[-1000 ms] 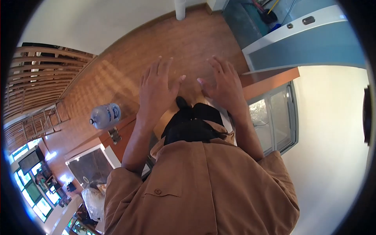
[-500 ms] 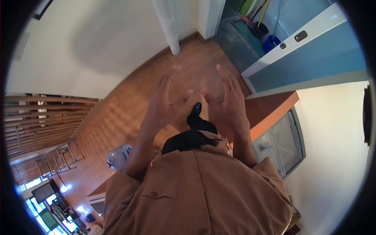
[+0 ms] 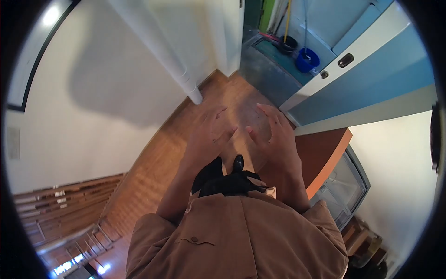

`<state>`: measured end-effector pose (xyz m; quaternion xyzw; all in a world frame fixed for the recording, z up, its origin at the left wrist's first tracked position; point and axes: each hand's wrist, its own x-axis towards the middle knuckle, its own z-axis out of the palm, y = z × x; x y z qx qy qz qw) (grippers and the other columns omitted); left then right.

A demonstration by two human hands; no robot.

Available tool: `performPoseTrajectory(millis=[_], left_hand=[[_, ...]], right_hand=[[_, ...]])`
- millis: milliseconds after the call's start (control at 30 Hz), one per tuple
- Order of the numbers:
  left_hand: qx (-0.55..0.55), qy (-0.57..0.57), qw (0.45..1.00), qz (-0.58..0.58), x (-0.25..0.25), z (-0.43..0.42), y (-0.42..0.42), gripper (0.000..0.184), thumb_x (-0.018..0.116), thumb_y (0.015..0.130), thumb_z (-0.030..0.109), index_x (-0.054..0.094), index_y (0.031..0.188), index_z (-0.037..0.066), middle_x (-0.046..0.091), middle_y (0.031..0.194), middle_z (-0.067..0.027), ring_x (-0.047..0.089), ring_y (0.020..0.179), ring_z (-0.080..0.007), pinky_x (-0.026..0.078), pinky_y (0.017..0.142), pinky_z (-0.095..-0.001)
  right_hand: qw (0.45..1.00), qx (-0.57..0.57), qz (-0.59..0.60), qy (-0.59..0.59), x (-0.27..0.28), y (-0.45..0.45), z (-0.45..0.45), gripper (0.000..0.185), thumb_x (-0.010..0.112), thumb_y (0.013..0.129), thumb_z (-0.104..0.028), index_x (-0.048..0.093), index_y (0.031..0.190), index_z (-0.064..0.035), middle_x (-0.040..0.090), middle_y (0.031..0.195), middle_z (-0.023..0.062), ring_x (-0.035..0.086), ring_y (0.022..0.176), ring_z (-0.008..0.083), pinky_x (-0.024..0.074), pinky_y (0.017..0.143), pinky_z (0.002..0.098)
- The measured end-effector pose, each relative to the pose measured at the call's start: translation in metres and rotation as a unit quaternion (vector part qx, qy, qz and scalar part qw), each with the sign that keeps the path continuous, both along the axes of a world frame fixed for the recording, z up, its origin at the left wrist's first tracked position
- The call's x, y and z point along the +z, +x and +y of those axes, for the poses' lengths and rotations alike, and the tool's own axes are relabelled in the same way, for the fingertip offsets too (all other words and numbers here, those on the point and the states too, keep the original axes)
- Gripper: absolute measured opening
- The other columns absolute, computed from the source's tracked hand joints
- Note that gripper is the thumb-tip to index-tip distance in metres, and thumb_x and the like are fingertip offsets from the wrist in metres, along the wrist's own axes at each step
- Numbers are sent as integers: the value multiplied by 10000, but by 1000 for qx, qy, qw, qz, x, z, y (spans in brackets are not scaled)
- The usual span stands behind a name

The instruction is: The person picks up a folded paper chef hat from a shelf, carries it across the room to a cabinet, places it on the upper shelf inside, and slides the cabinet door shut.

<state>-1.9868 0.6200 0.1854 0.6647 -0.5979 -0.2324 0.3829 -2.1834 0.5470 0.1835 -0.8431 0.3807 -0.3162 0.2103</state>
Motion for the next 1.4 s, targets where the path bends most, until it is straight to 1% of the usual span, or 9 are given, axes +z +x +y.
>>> performPoseTrajectory(millis=[133,233,433,600,767,867,1033,1200,1400], left_hand=[[-20,3,998,-64,8,-39,36,526,687,865,372,553,1240,28,600,1188,-184,584,1099,-329,473,918,-414],[-30,-25,998,-41,16,-69,64,517,738,840,309,566,1243,32,644,1128,-159,631,1016,-287,511,822,-362],[-75,-17,996,-37,23,-130,111,525,746,835,307,564,1237,22,641,1113,-163,632,986,-279,506,789,-358],[-138,-42,989,25,10,-179,121,519,738,843,311,562,1233,17,641,1110,-159,629,985,-274,501,790,-349],[-171,-31,985,12,10,-227,108,487,723,854,295,563,1219,16,635,1121,-166,628,995,-289,502,821,-363],[-186,-78,976,-76,2,-260,97,469,718,852,281,564,1208,16,627,1121,-168,624,992,-307,500,842,-379],[-185,-75,978,-52,0,-320,58,466,724,841,265,567,1206,21,614,1129,-171,619,974,-316,498,851,-381],[-171,-99,979,-48,10,-380,16,466,731,836,253,571,1206,20,610,1148,-165,618,961,-300,504,829,-370],[-162,-76,982,-57,7,-433,-16,461,736,836,240,575,1212,28,606,1172,-152,618,978,-276,511,791,-356]], right_hand=[[998,-42,32,-35,7,33,-29,538,716,825,-318,528,1260,-63,594,1191,150,576,1104,348,489,914,425],[993,-92,65,24,19,61,-44,550,728,809,-335,532,1250,-71,596,1181,162,578,1105,353,493,912,434],[983,-176,51,20,34,111,-73,608,725,819,-374,511,1272,-30,597,1204,175,596,1100,360,503,897,455],[972,-230,39,33,31,125,-98,601,720,829,-325,499,1292,-12,591,1209,197,588,1118,370,497,911,454],[971,-234,28,38,27,113,-135,601,730,819,-258,487,1309,-7,582,1218,207,584,1116,375,488,926,446],[971,-234,-4,59,23,101,-163,582,731,814,-202,491,1310,-16,582,1221,200,595,1085,358,490,917,433],[973,-210,-72,65,2,60,-229,550,737,792,-162,507,1275,-33,577,1200,181,592,1073,353,511,872,414],[963,-208,-161,65,1,19,-290,504,715,814,-127,517,1267,-30,575,1179,158,603,983,281,508,804,364],[963,-188,-179,72,6,-8,-347,485,711,807,-121,527,1247,-31,571,1144,159,603,975,280,502,812,357]])
